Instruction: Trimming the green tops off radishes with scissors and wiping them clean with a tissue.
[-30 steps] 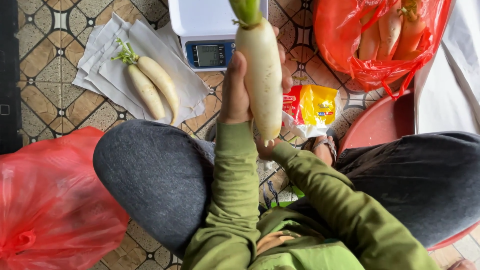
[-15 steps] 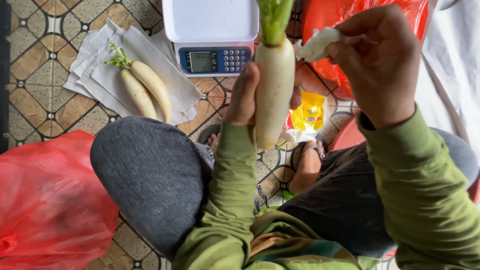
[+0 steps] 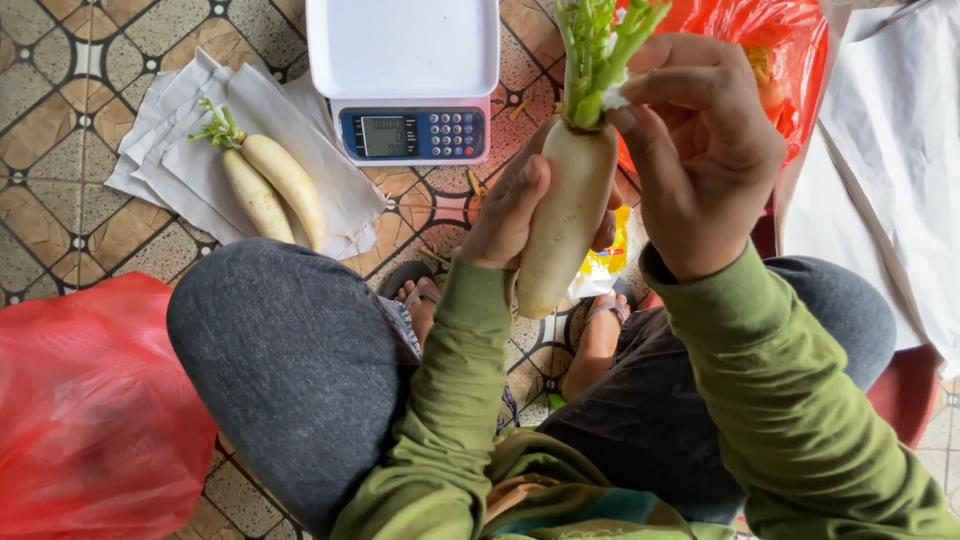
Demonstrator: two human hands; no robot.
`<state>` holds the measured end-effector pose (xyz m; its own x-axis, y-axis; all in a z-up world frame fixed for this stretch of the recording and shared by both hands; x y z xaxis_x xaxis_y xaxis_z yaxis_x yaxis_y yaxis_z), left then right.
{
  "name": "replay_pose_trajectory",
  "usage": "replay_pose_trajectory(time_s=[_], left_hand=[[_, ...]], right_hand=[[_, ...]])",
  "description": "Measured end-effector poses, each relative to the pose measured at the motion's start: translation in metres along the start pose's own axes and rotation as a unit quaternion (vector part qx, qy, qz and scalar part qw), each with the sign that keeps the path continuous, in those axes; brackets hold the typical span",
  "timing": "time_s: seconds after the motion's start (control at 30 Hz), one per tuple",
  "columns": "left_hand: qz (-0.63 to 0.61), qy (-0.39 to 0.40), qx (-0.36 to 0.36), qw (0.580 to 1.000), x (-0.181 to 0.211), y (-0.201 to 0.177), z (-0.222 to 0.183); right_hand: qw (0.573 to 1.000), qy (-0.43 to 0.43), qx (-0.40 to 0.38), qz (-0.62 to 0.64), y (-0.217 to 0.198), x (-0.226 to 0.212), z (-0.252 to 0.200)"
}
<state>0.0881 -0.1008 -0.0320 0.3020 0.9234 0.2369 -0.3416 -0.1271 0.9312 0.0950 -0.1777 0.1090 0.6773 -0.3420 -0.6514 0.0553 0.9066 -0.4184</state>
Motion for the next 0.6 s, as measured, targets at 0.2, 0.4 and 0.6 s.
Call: replay_pose_trajectory(time_s=[0.2, 0.4, 0.6], left_hand=[[-0.021, -0.029, -0.024, 0.999, -0.014, -0.002, 0.001], [0.036, -0.071, 0.005, 0.997, -0.018, -0.007, 0.002], [0.132, -0.040, -0.085, 0.987, -0.011, 0.009, 0.012]], right_hand=[[0.999, 0.011, 0.045, 0.001, -0.012, 0.013, 0.008], [0.997, 0.040, 0.063, -0.016, -0.024, 0.035, 0.014], [0.979, 0.120, 0.116, 0.113, -0.050, 0.087, 0.005]])
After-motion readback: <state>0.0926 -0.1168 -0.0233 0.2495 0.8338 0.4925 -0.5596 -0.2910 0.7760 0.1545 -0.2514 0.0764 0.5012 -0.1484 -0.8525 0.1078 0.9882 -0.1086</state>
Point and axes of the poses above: each hand's wrist, its own z-axis towards the middle knuckle, its own y-axis out of the palm, x = y × z, the point moved 9 cm from there along z, towards the middle knuckle, and after that the axes turned 11 degrees about -z, right-handed, at the moved point
